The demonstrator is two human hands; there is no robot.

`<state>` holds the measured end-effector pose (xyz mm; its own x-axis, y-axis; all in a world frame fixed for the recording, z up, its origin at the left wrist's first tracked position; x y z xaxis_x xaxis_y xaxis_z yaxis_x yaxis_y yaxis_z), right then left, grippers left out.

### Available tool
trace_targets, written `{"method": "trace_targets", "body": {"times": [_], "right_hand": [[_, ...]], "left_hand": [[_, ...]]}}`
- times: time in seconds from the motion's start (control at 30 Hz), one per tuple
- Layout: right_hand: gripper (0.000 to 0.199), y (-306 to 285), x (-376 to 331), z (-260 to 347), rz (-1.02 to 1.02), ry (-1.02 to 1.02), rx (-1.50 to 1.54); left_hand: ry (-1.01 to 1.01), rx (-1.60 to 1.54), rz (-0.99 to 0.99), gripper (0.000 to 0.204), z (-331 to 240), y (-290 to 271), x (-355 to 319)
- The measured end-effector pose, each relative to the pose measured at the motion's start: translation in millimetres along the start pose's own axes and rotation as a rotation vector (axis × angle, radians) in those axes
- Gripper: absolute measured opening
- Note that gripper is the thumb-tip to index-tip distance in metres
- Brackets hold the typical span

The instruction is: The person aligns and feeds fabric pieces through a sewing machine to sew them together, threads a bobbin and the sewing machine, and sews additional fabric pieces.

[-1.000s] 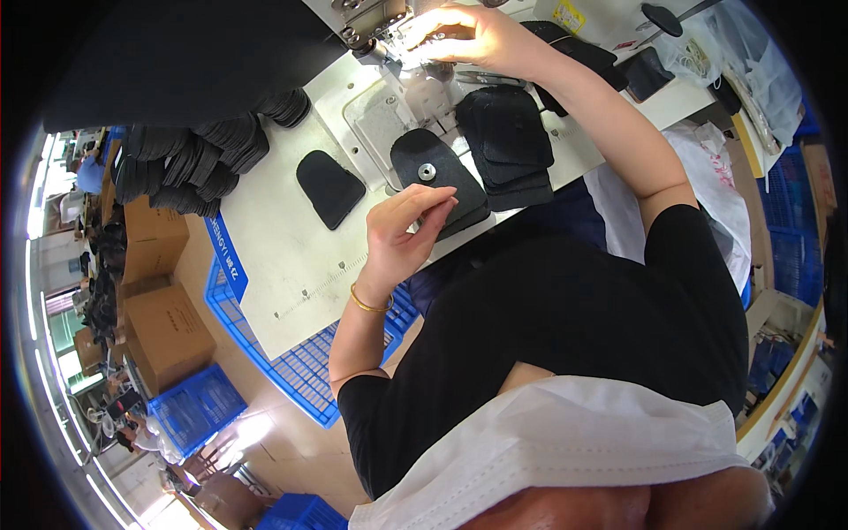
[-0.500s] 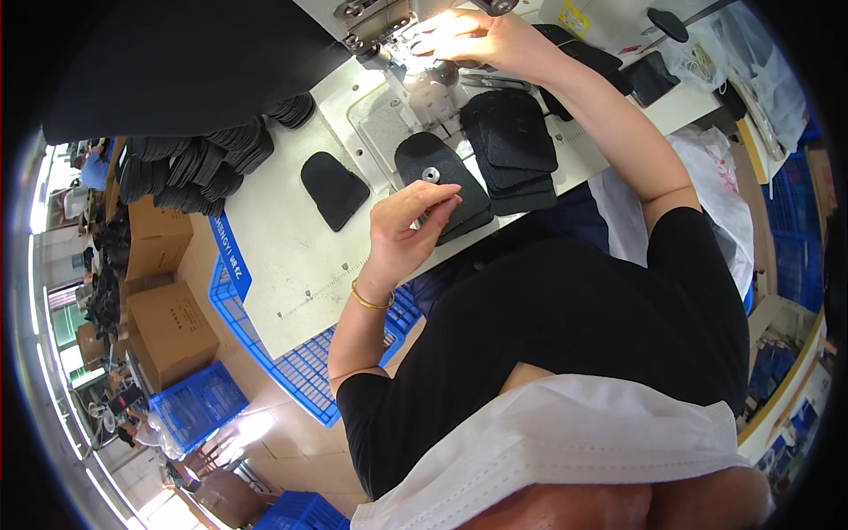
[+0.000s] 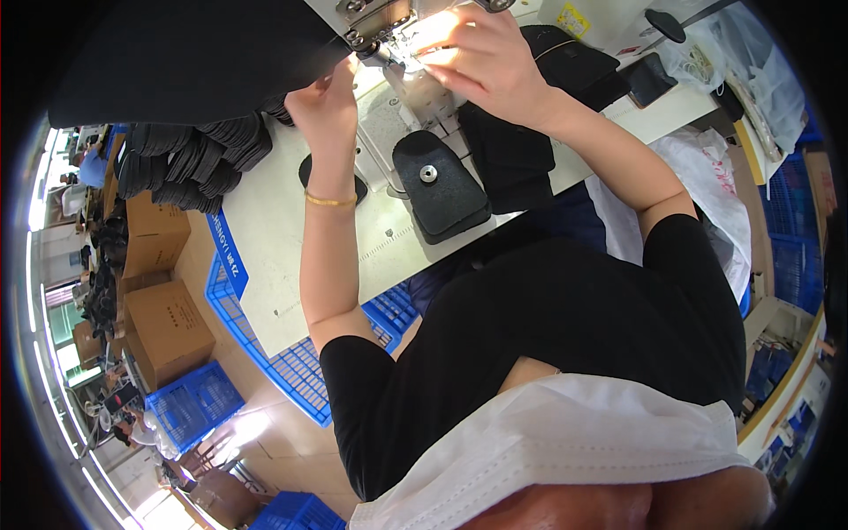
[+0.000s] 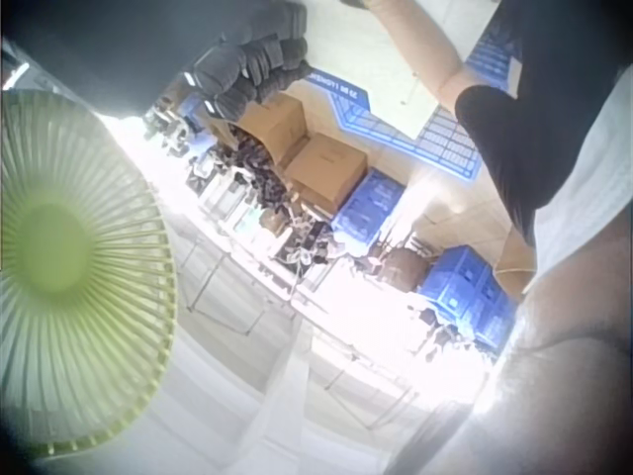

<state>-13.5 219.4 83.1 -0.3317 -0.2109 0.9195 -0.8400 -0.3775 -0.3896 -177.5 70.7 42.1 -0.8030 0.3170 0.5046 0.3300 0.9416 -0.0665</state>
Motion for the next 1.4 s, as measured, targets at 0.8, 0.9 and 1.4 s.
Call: {"method": "trace_targets", "body": {"times": [0.8, 0.9, 1.4], "right_hand": [[0.036, 50.8, -41.9, -159.2, 0.684, 0.831, 0.16], [0.029, 35.0, -22.8, -116.0, 0.475, 1.008, 0.638], [0.02, 81.2, -77.7, 95.9, 0.696, 0.177, 0.375]], "left_hand": [[0.01, -0.023, 0.42, 0.02, 82.2, 54.8, 37.4], [-0.687, -1.235, 0.295, 0.02, 145.1, 51.7, 39.6], [-0.299, -0.57, -0.17, 0.023, 24.4, -13.6, -24.5]]}}
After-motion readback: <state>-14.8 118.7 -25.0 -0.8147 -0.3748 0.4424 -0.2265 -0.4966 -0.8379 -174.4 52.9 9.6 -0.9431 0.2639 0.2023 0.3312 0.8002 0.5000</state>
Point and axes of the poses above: each hand's wrist, its own x-axis towards the middle knuckle, its own y-axis out of the palm, z = x × y, the point moved 9 cm from there along x, towards the middle knuckle, and after that the axes turned 5 degrees about -x, right-handed, at the moved point
